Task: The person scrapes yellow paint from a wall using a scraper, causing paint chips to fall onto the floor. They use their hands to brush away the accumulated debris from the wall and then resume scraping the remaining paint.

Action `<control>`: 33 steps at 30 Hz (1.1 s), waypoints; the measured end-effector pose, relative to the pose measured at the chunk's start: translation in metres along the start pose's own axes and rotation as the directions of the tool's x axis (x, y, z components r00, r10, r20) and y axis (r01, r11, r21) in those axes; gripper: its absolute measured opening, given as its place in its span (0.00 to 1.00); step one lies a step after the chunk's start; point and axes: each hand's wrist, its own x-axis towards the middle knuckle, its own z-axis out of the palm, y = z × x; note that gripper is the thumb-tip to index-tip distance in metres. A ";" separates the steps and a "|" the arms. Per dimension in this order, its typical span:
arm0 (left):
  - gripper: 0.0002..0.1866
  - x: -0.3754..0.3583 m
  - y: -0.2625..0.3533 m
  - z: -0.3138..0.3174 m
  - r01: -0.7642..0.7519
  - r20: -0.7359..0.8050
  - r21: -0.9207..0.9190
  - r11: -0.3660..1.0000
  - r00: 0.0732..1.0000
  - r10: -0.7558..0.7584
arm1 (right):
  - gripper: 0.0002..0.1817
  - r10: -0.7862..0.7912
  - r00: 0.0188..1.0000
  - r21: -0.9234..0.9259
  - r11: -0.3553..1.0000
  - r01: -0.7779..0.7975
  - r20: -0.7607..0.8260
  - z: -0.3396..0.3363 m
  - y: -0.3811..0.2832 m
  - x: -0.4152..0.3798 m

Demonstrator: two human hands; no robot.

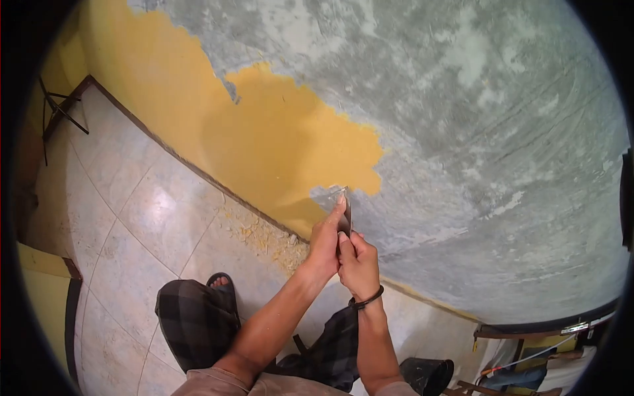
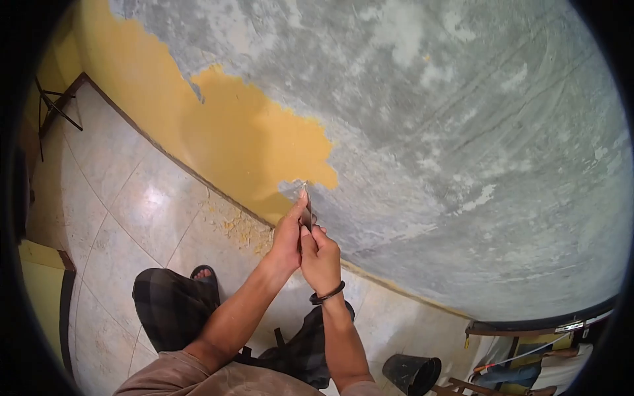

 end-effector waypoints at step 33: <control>0.21 -0.013 0.018 0.004 0.019 -0.031 -0.006 1.000 0.999 -0.019 | 0.11 -0.156 0.988 -0.337 0.930 0.149 0.007 0.020 -0.006 0.004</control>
